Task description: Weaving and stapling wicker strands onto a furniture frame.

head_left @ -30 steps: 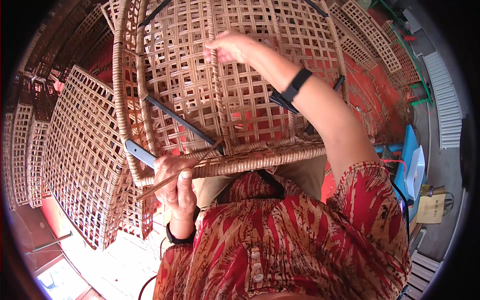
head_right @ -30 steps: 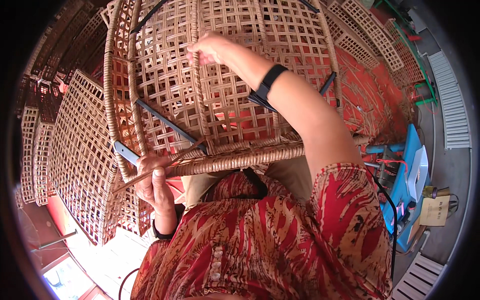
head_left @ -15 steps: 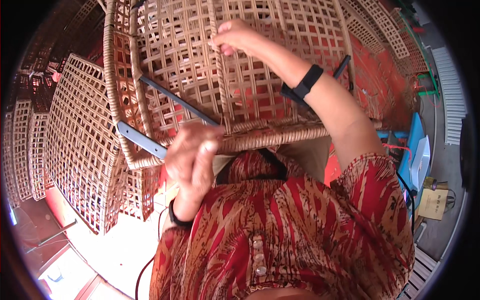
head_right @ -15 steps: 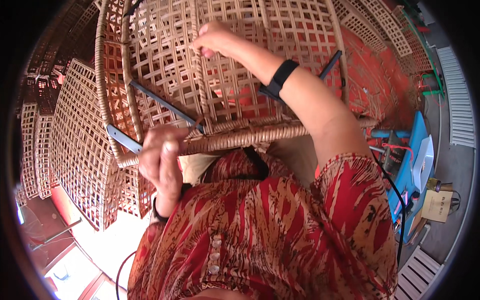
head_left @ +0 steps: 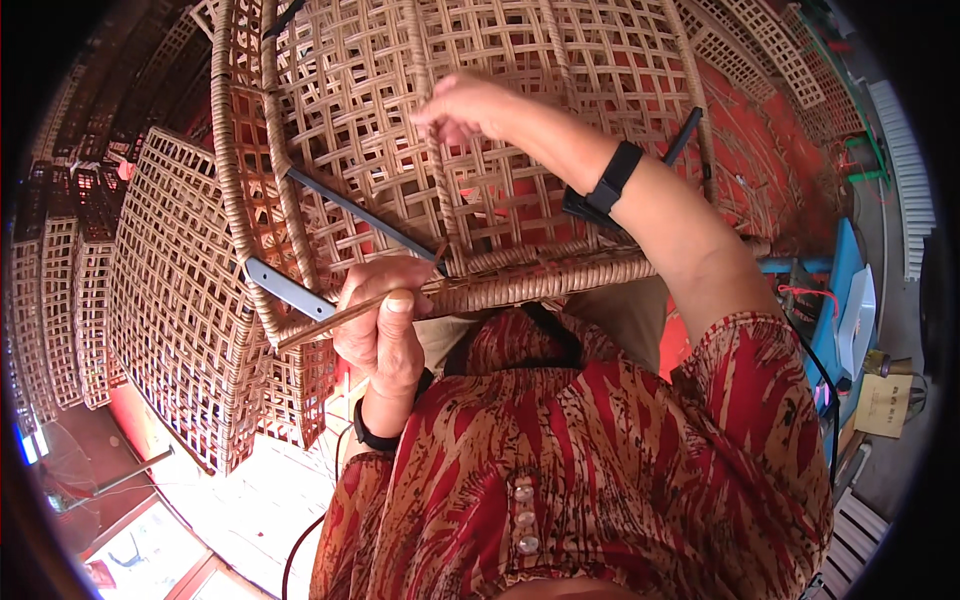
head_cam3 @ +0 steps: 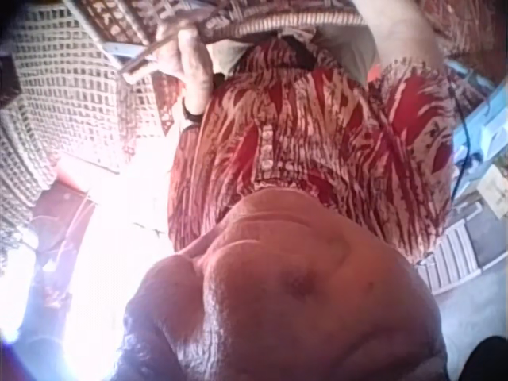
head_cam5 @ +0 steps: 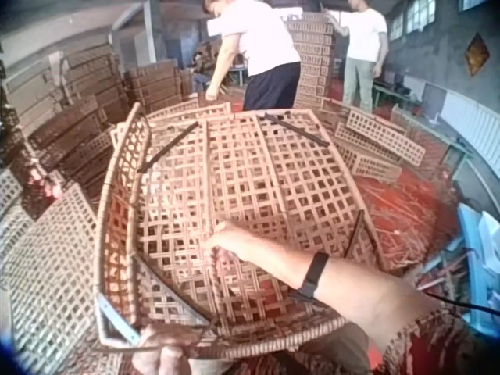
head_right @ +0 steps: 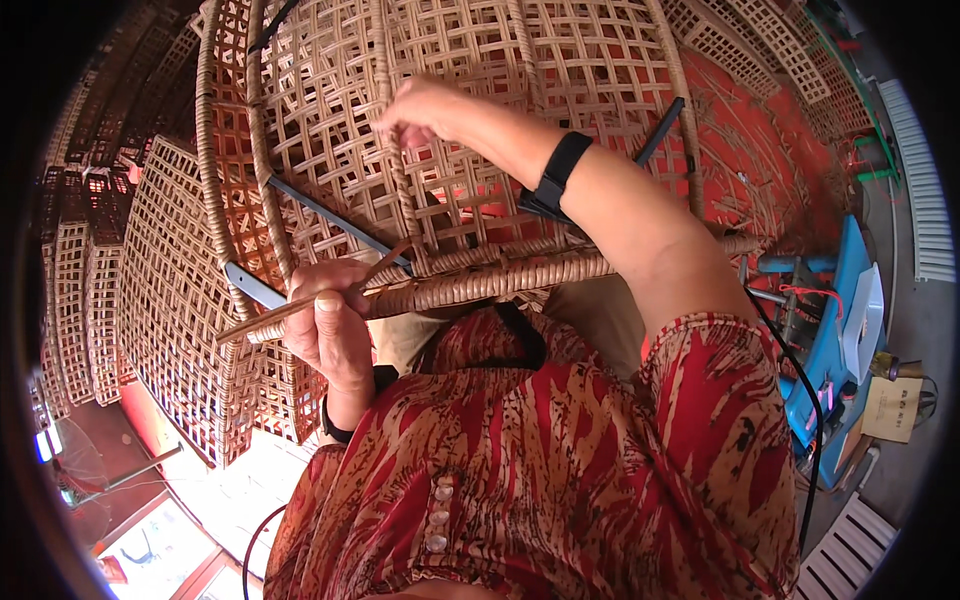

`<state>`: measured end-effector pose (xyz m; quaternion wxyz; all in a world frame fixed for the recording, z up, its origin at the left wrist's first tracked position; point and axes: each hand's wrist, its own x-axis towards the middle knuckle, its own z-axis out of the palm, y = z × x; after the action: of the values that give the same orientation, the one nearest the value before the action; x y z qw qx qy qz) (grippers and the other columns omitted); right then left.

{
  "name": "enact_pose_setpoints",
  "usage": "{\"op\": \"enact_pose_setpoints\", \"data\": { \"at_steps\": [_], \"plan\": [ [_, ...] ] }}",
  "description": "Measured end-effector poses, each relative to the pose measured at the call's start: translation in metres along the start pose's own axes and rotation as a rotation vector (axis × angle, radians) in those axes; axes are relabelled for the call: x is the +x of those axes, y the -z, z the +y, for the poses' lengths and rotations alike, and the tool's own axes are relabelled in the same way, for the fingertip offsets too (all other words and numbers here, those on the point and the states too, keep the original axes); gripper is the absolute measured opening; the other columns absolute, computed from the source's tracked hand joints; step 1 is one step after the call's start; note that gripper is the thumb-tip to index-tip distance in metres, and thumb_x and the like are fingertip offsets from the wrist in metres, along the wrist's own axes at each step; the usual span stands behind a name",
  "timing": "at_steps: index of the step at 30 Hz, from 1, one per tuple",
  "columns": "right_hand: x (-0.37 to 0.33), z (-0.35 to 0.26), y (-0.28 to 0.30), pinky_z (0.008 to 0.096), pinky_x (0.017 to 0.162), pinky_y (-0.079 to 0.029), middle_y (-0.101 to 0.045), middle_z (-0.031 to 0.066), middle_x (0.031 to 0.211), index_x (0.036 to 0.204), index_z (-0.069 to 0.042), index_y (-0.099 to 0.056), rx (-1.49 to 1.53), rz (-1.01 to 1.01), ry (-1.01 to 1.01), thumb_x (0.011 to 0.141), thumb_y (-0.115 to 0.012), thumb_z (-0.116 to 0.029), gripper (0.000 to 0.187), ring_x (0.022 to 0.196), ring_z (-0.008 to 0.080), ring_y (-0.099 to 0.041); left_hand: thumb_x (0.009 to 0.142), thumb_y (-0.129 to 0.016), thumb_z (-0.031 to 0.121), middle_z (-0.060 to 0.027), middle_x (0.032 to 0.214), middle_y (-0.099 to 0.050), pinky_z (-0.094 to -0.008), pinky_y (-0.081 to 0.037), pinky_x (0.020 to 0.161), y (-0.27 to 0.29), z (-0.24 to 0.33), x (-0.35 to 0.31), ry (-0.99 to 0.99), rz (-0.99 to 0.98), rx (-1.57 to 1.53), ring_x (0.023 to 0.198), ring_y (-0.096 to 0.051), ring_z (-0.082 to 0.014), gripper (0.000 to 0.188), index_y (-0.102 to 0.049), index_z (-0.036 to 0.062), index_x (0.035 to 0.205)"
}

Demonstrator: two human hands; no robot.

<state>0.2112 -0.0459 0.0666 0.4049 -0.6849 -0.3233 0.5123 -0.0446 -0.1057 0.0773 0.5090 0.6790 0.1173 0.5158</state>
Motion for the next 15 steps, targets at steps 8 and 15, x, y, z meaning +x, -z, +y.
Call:
{"op": "enact_pose_setpoints", "data": {
  "at_steps": [8, 15],
  "plan": [
    [0.004, 0.005, 0.005, 0.0213, 0.057, -0.052, -0.066, 0.0077, 0.078, 0.092, -0.003, -0.061, 0.102, -0.024, 0.041, 0.082, -0.07, -0.021, 0.022, 0.061, 0.0099, -0.058, 0.096, -0.048, 0.027, -0.0153, 0.086, -0.063, -0.0211, -0.039, 0.051, -0.003, -0.003, 0.002, -0.059, 0.033, 0.079, 0.052, -0.045, -0.0083, 0.034, -0.061, -0.0042, 0.09],
    [-0.045, 0.035, -0.03, 0.0261, 0.057, -0.053, -0.065, 0.0107, 0.088, 0.095, 0.0, -0.057, -0.163, -0.44, -0.288, 0.077, -0.074, -0.02, 0.032, 0.07, 0.017, -0.065, 0.096, -0.05, 0.031, -0.0158, 0.086, -0.063, -0.0209, -0.038, 0.051, -0.001, -0.006, 0.002, -0.021, 0.051, 0.094, 0.053, -0.047, -0.0096, 0.036, -0.061, -0.0026, 0.088]
  ]
}}
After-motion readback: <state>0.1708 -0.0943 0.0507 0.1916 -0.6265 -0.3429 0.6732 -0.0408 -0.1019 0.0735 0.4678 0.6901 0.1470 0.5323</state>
